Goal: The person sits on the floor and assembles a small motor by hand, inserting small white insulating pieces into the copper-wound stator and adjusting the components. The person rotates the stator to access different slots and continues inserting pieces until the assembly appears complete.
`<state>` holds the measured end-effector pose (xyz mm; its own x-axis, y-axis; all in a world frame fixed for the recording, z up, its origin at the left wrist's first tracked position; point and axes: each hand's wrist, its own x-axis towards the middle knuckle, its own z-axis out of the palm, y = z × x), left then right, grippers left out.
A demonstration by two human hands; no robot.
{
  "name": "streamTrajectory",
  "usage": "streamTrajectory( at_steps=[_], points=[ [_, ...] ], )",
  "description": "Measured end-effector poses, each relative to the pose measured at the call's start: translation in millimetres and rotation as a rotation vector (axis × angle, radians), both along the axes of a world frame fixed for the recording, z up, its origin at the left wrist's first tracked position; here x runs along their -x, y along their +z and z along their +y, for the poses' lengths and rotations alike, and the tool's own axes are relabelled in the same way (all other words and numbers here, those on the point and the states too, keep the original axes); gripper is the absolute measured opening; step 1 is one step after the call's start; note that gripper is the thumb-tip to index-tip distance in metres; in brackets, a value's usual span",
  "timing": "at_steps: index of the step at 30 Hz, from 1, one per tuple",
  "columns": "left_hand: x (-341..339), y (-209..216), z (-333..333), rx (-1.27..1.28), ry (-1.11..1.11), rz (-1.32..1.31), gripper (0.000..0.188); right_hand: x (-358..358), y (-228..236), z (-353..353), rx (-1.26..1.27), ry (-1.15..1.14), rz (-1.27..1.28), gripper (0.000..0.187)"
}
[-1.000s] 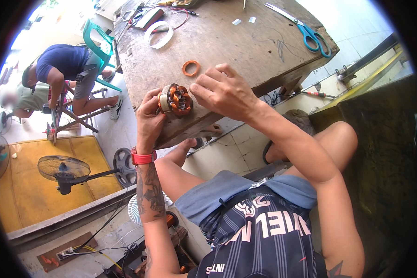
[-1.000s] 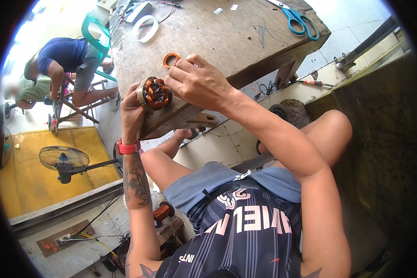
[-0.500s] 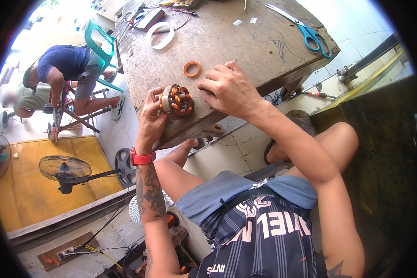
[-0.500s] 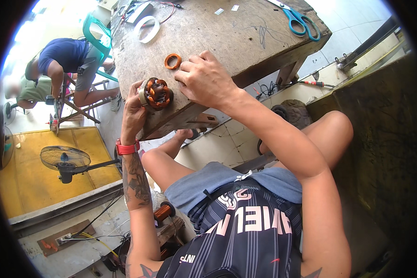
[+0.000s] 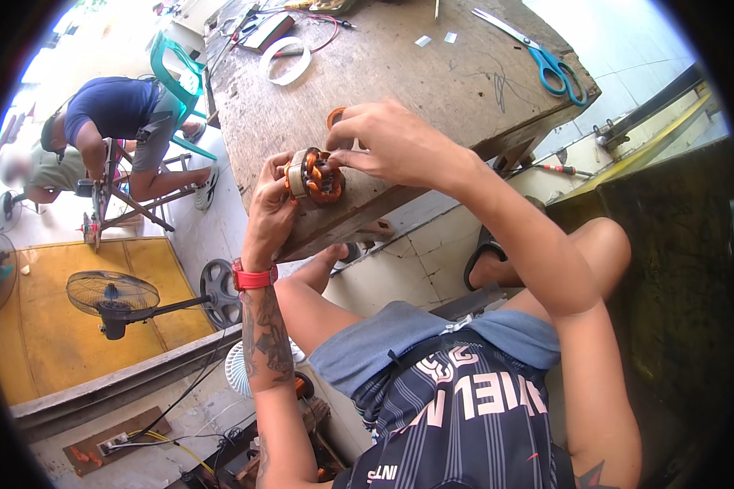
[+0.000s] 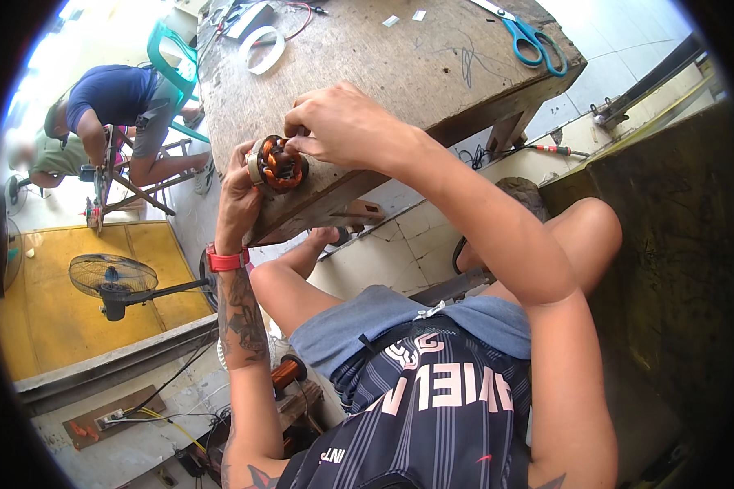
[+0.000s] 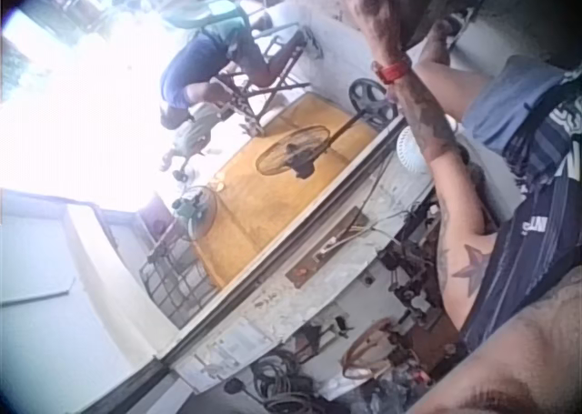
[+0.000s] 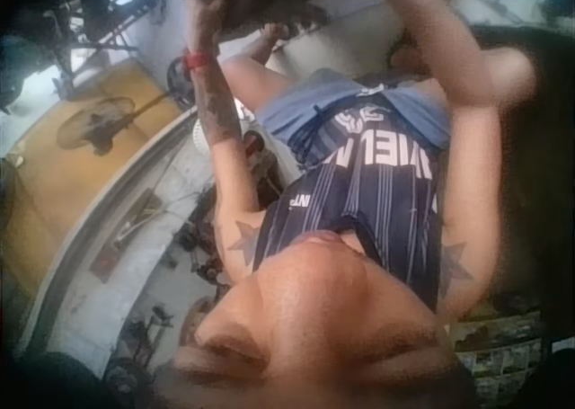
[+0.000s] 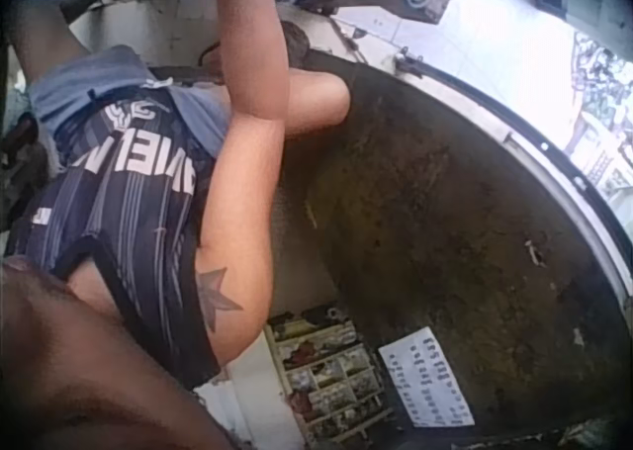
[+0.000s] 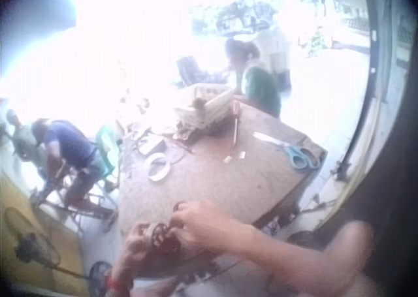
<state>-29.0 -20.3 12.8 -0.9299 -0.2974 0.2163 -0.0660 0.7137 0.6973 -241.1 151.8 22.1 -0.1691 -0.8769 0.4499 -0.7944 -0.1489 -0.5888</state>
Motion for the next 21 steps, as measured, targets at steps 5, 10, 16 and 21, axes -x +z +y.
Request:
streamTrajectory(
  at_steps=[5, 10, 16, 21],
  points=[
    [0.8, 0.5, 2.9, -0.001, 0.007, 0.004, 0.032, 14.5, 25.2, -31.0, -0.189, 0.128, 0.462, 0.014],
    [2.3, 1.0, 6.0, -0.032, 0.022, -0.003, 0.031, 28.1, 50.6, -51.0, -0.140, 0.290, 0.644, 0.012],
    [2.8, 3.9, 6.6, -0.008, 0.028, -0.015, 0.032, 37.4, 26.6, -94.9, 0.086, 0.198, 1.013, 0.015],
    [1.8, 0.0, 7.7, -0.033, 0.043, 0.004, 0.035, 53.6, 33.4, -107.8, 0.017, -0.327, 0.836, 0.011]
  ],
)
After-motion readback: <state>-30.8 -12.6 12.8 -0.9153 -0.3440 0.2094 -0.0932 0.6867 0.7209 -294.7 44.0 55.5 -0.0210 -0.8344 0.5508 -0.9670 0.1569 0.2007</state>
